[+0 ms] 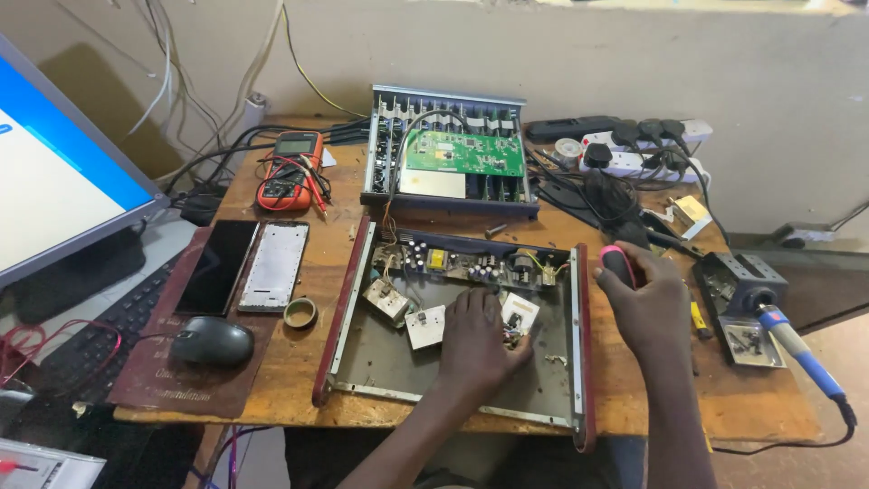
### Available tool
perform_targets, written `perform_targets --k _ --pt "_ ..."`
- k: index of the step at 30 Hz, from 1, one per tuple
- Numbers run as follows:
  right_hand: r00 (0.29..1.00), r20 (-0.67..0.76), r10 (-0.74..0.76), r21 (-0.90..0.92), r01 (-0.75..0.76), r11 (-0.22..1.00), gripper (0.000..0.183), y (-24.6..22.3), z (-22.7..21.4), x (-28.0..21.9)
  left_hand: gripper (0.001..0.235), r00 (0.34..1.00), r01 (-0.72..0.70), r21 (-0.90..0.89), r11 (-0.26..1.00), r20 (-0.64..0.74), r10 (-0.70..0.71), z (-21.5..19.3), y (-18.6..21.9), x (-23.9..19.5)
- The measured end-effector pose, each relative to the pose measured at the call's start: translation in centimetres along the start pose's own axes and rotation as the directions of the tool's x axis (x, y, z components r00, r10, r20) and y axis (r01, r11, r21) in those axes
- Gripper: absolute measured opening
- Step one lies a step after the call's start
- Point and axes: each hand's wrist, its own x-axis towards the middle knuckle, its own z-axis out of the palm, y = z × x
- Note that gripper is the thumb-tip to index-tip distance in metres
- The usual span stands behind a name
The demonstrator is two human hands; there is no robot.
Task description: The person disassembles an Allen & Heath ZED-124 audio mixer, removing the top panel to expose the internal circuit boards. They then use a screwdriver to remove screws from a small white component inside the chassis, detaching it from the main assembly.
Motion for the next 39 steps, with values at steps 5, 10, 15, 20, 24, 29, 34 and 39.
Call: perform_targets --k 5,10,15,20,24,29,34,39 --pt "0.992 -0.054 -0.114 0.229 0.123 0.966 0.051 -6.1 -2.3 -3.0 0.067 0.996 -0.039 -0.051 0.998 -0.085 0.034 -0.2 -0.2 0.1" --pt "0.972 -0.045 -0.23 0.323 0.232 0.918 0.052 -8.6 -2.5 -3.9 0.067 0.998 -0.046 -0.062 0.997 -0.054 0.043 -0.9 -0.5 0.2" --pt "0.897 -0.191 -0.4 0.482 0.44 0.757 0.055 -8.3 -2.2 -4.0 0.064 0.999 -0.023 -0.131 0.991 0.04 0.029 -1.7 -0.8 0.2" --pt "0.749 -0.373 -0.548 0.38 0.662 0.646 0.058 -7.3 -1.8 -5.1 0.073 0.988 0.013 -0.205 0.979 0.152 0.019 -2.8 -0.3 0.4" --pt "0.755 -0.35 -0.554 0.347 0.654 0.672 0.059 -5.4 -1.3 -4.7 0.065 0.983 -0.014 -0.251 0.968 0.171 0.059 -0.9 -1.1 0.1" --pt "0.772 -0.353 -0.528 0.378 0.634 0.674 0.059 -3.3 0.2 -4.5 0.047 0.997 -0.064 -0.181 0.981 -0.055 0.055 1.2 -1.4 -0.3" --pt "0.773 -0.352 -0.528 0.415 0.634 0.652 0.059 -4.4 1.5 -4.9 0.047 0.993 -0.087 -0.173 0.981 -0.094 0.072 1.5 -1.4 -0.4" --pt "0.764 -0.362 -0.533 0.423 0.645 0.636 0.058 -4.0 1.7 -4.5 0.046 0.994 -0.076 -0.173 0.982 -0.088 0.062 1.2 -1.3 -0.3"
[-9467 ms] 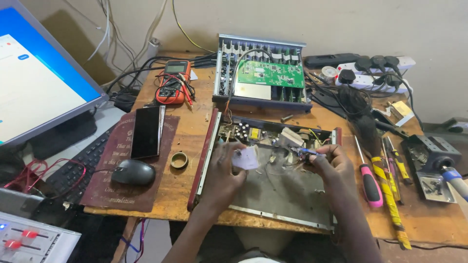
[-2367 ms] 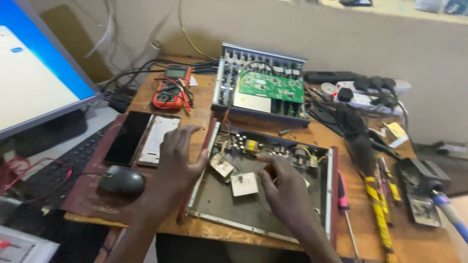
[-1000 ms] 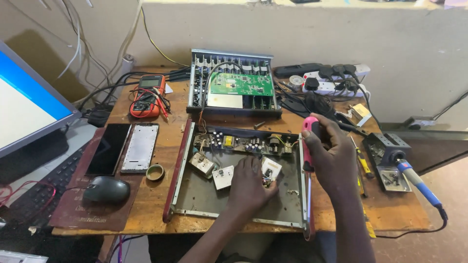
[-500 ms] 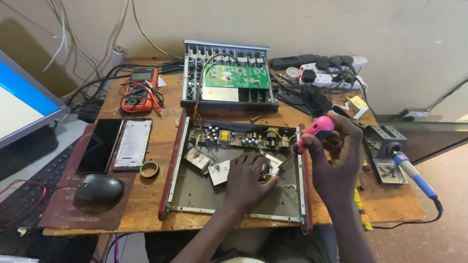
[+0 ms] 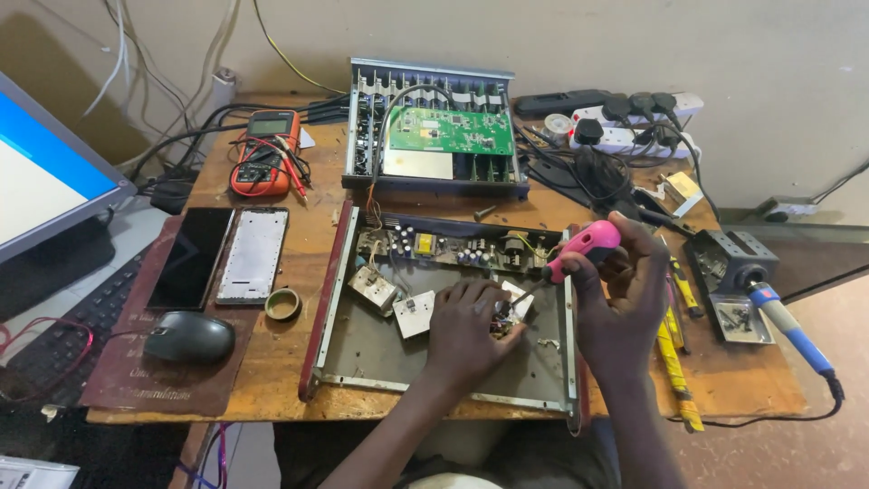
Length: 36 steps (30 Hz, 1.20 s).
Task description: The person disassembles an Allen & Heath ZED-124 audio mixer, removing the top panel to expose the internal circuit boards. They then use a screwdriver to remove screws from a small white component inside the chassis, detaching it from the main assembly.
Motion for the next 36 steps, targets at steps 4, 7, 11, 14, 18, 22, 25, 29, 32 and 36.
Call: perform_targets --k 4,7,11,14,18,22,25,29,32,36 --pt "1.0 -0.002 0.01 0.023 -0.01 1.0 0.059 -0.3 0.1 -0.1 0.044 0.999 0.021 -0.022 1.0 0.04 -0.02 -0.6 0.3 0.1" --pt "1.0 0.0 0.018 0.021 -0.018 1.0 0.059 -0.5 0.2 -0.4 0.045 0.998 0.03 -0.027 0.999 0.055 -0.028 -0.7 0.5 0.1" --pt "1.0 -0.017 -0.001 0.032 0.002 0.999 0.059 -0.3 0.1 0.0 0.045 0.999 0.009 -0.019 1.0 0.031 -0.009 -0.3 0.1 0.0" --pt "1.0 -0.016 0.006 0.02 -0.006 1.0 0.059 -0.4 0.1 -0.1 0.045 0.999 0.021 -0.04 0.999 0.046 -0.019 -0.2 0.1 -0.1" --pt "1.0 -0.008 0.01 0.016 -0.01 1.0 0.059 -0.5 0.0 -0.2 0.045 0.999 0.02 -0.032 0.999 0.035 -0.019 -0.5 0.3 -0.2" --pt "0.999 0.044 0.0 0.002 0.0 1.0 0.058 -0.1 -0.6 0.2 0.043 0.998 0.027 -0.035 0.999 0.05 -0.025 -0.2 0.2 -0.1" --pt "0.994 0.106 0.013 0.026 -0.016 1.0 0.057 -0.9 -0.4 1.0 0.044 0.998 0.028 -0.033 0.999 0.049 -0.026 -0.3 0.1 -0.1" --pt "0.97 0.242 0.034 0.148 -0.071 0.986 0.059 -2.4 0.1 1.6 0.045 0.997 0.019 -0.029 0.999 0.075 -0.017 -0.9 0.5 0.1" --pt "0.935 0.354 -0.007 0.345 -0.124 0.93 0.039 -2.4 0.8 2.2 0.046 0.995 0.025 -0.03 0.999 0.102 -0.022 -1.3 0.6 0.1" --pt "0.942 0.331 0.061 0.523 -0.237 0.819 0.044 0.8 2.4 2.0 0.045 1.0 -0.008 -0.022 1.0 0.005 0.008 -0.7 -0.1 0.5"
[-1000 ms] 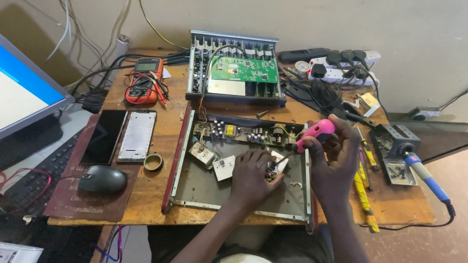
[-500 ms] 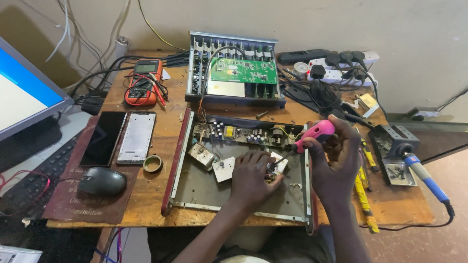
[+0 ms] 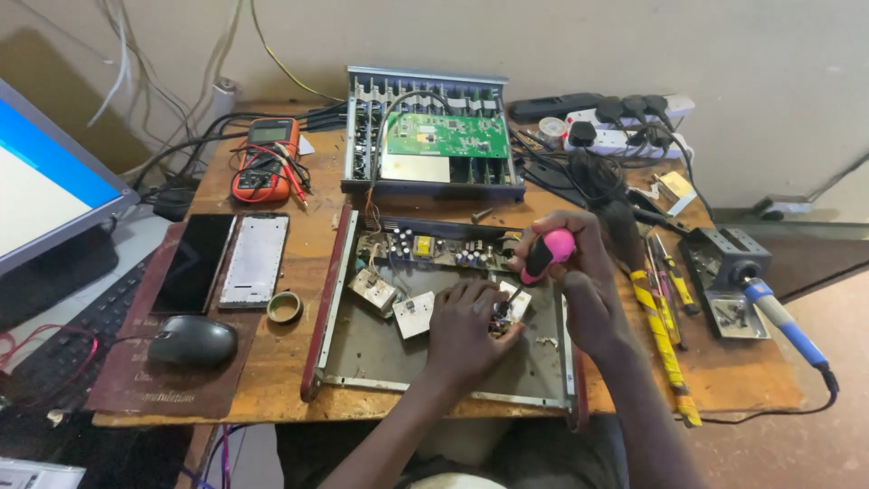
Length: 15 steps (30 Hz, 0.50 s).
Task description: The person disassembles an Allen & Heath ZED-124 audio mixer, removing the top panel to expose the internal circuit boards. They then use a screwdriver to remove screws from a small white component inside the chassis, detaching it from the main assembly.
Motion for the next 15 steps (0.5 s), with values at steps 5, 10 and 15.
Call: perform_targets --k 5,10,15 --pt "0.972 -0.233 0.03 0.091 -0.009 0.996 0.045 2.7 0.9 0.2 0.045 0.999 -0.019 0.029 0.999 -0.032 0.02 0.9 0.2 -0.6" --pt "0.994 -0.044 0.096 0.44 -0.067 0.896 0.057 2.5 -0.2 2.0 0.044 1.0 -0.002 -0.001 1.0 -0.003 0.002 0.8 -0.1 -1.0" --pt "0.975 0.047 0.218 0.261 -0.223 0.939 0.039 0.0 -0.3 3.2 0.046 1.0 -0.001 0.026 1.0 0.021 0.001 0.7 0.0 -0.7"
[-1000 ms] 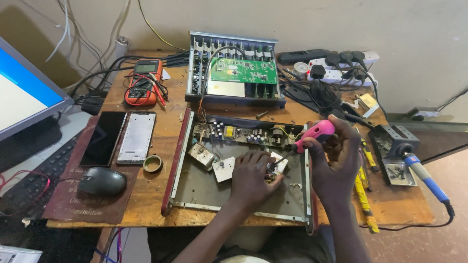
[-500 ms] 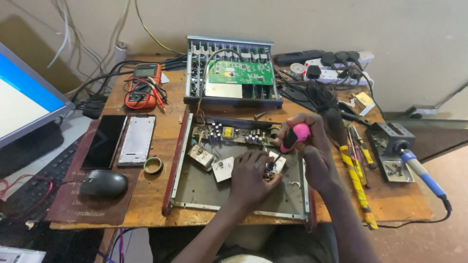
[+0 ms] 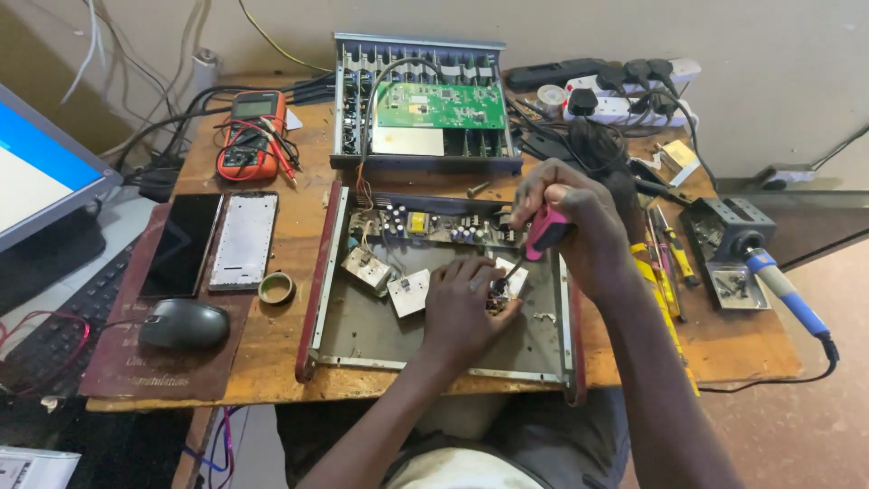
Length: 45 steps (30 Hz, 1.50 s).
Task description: The person disassembles an Allen & Heath ZED-124 audio mixer, removing the top panel to expose the internal circuit boards. They then use a screwdriver to remove screws from a small white component inside the chassis, detaching it from the main assembly.
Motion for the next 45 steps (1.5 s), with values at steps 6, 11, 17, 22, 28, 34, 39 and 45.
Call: perform_targets --k 6,11,17,22,28,34,39,45 --pt "0.996 0.085 -0.019 0.178 0.003 0.984 0.028 0.0 0.1 0.1 0.046 1.0 0.011 -0.013 1.0 0.026 -0.011 -0.1 0.1 -0.4" --pt "0.927 -0.066 -0.369 0.147 0.375 0.915 0.047 3.6 -2.3 1.7 0.045 1.0 0.008 -0.024 1.0 -0.003 -0.009 -0.5 0.2 0.1" --pt "0.902 -0.145 -0.406 -0.096 0.395 0.913 0.044 2.3 -0.5 0.5 0.048 1.0 0.004 -0.051 0.999 -0.008 -0.005 -0.5 0.2 0.1" --pt "0.985 -0.074 -0.157 0.008 0.158 0.987 0.046 2.0 -1.5 -0.1 0.049 0.999 0.027 -0.044 0.999 0.032 -0.026 -0.7 0.4 0.0" --pt "0.972 0.087 -0.22 0.329 0.181 0.927 0.046 3.1 -0.8 1.1 0.05 0.998 0.033 -0.079 0.996 0.046 -0.03 -2.5 1.6 0.3" --pt "0.973 0.12 -0.199 0.264 0.162 0.951 0.044 3.2 -2.2 0.9 0.027 0.996 0.078 -0.21 0.975 0.067 -0.066 -3.0 0.9 0.7" --pt "0.992 0.061 -0.113 0.171 0.101 0.98 0.058 3.4 -1.8 1.7 0.027 0.994 0.083 -0.301 0.95 0.09 -0.059 -2.4 0.1 1.0" --pt "0.977 0.106 -0.184 0.261 0.152 0.953 0.048 4.0 -2.4 1.8 0.031 0.99 0.096 -0.336 0.937 0.134 -0.054 -2.4 -0.2 1.9"
